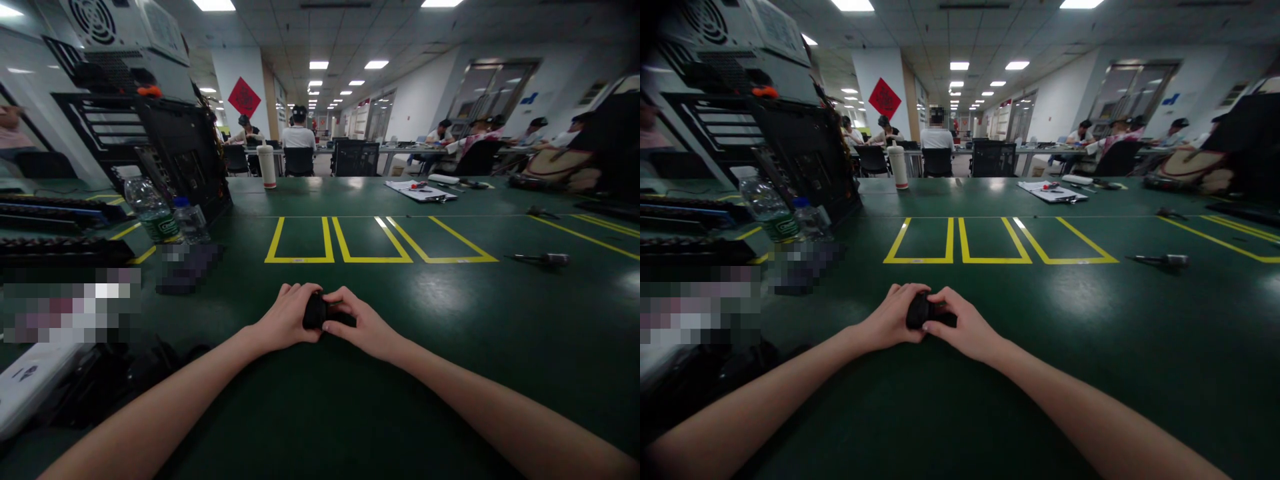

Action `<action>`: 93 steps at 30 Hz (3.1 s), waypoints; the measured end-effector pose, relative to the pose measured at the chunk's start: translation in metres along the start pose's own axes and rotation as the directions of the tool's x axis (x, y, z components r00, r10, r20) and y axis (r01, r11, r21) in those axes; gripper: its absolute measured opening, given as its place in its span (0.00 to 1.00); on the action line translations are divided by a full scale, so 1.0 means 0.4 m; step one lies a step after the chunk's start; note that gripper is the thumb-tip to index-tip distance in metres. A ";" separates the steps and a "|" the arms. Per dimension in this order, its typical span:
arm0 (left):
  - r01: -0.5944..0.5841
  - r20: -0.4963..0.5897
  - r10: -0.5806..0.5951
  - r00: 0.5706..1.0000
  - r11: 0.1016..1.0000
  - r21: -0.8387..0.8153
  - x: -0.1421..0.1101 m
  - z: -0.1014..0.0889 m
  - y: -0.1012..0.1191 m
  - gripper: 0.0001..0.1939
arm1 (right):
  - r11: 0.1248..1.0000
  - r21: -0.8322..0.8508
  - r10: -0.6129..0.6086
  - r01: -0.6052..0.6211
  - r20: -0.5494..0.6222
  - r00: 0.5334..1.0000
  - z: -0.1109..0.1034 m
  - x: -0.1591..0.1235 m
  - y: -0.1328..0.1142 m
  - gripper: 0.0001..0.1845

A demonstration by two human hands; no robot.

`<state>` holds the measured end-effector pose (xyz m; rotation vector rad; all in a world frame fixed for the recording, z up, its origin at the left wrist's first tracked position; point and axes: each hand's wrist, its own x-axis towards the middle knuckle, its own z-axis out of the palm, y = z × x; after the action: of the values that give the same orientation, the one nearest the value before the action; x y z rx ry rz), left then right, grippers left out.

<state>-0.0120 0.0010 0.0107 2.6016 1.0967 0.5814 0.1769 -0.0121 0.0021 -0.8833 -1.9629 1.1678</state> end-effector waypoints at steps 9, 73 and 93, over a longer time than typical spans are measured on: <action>0.012 0.024 -0.012 1.000 1.000 -0.015 0.000 -0.017 0.014 0.28 | 0.992 0.060 0.109 -0.107 -0.028 0.994 0.002 0.007 -0.012 0.14; 0.023 0.014 -0.023 1.000 1.000 -0.012 -0.004 -0.017 0.020 0.28 | 1.000 -0.010 0.009 -0.009 -0.012 1.000 0.006 -0.005 -0.005 0.12; 0.011 -0.039 -0.010 0.999 1.000 0.020 -0.001 0.014 -0.005 0.30 | 0.998 0.056 0.036 -0.033 -0.054 0.998 0.009 0.002 -0.005 0.09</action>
<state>-0.0107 0.0016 0.0049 2.6107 1.1337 0.6241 0.1730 -0.0136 0.0026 -0.9146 -1.8696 1.1992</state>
